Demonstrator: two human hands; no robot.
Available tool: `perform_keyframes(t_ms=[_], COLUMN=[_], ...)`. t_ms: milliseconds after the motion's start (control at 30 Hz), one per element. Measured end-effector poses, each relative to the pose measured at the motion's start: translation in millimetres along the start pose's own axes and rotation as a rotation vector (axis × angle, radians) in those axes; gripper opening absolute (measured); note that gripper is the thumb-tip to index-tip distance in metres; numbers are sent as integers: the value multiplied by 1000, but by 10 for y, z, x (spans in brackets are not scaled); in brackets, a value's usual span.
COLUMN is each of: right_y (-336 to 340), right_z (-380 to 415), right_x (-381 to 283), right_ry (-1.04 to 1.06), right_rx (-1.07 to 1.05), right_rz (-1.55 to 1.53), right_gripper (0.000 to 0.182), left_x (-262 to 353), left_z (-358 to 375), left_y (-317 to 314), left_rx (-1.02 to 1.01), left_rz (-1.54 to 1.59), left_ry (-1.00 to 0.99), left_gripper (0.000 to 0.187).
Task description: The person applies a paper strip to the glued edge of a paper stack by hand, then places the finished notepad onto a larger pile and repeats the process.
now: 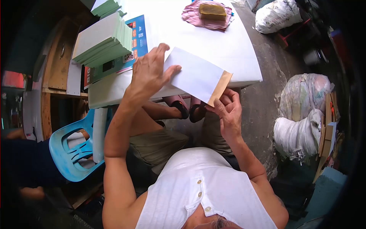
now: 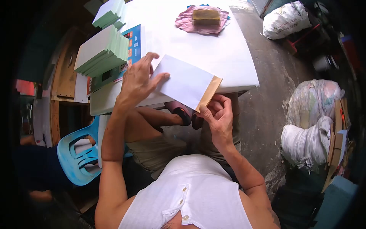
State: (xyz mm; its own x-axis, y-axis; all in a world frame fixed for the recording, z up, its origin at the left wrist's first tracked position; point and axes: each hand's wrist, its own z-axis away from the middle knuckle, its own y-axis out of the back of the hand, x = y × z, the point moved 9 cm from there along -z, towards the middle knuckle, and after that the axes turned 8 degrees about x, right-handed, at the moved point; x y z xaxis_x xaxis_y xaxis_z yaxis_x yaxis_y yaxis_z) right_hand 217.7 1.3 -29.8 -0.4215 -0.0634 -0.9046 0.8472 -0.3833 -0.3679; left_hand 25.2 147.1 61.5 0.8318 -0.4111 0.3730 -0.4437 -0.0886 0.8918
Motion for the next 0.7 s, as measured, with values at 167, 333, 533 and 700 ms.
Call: perform_keyframes(t_ms=[167, 333, 533, 700], right_y=[108, 31, -85, -222], right_z=[-96, -81, -13, -224], right_x=[-221, -197, -628, -1189], right_ry=[67, 81, 346, 527], right_rx=[78, 141, 53, -19], right_rz=[-36, 51, 213, 365], right_gripper=[70, 68, 57, 49], left_x=[266, 710, 1193, 1066], left_z=[364, -69, -529, -691], left_y=[223, 90, -178, 202], left_rx=[94, 107, -283, -225], left_rz=[-157, 123, 559, 675], left_ry=[-46, -415, -589, -492], left_gripper=[67, 73, 60, 43])
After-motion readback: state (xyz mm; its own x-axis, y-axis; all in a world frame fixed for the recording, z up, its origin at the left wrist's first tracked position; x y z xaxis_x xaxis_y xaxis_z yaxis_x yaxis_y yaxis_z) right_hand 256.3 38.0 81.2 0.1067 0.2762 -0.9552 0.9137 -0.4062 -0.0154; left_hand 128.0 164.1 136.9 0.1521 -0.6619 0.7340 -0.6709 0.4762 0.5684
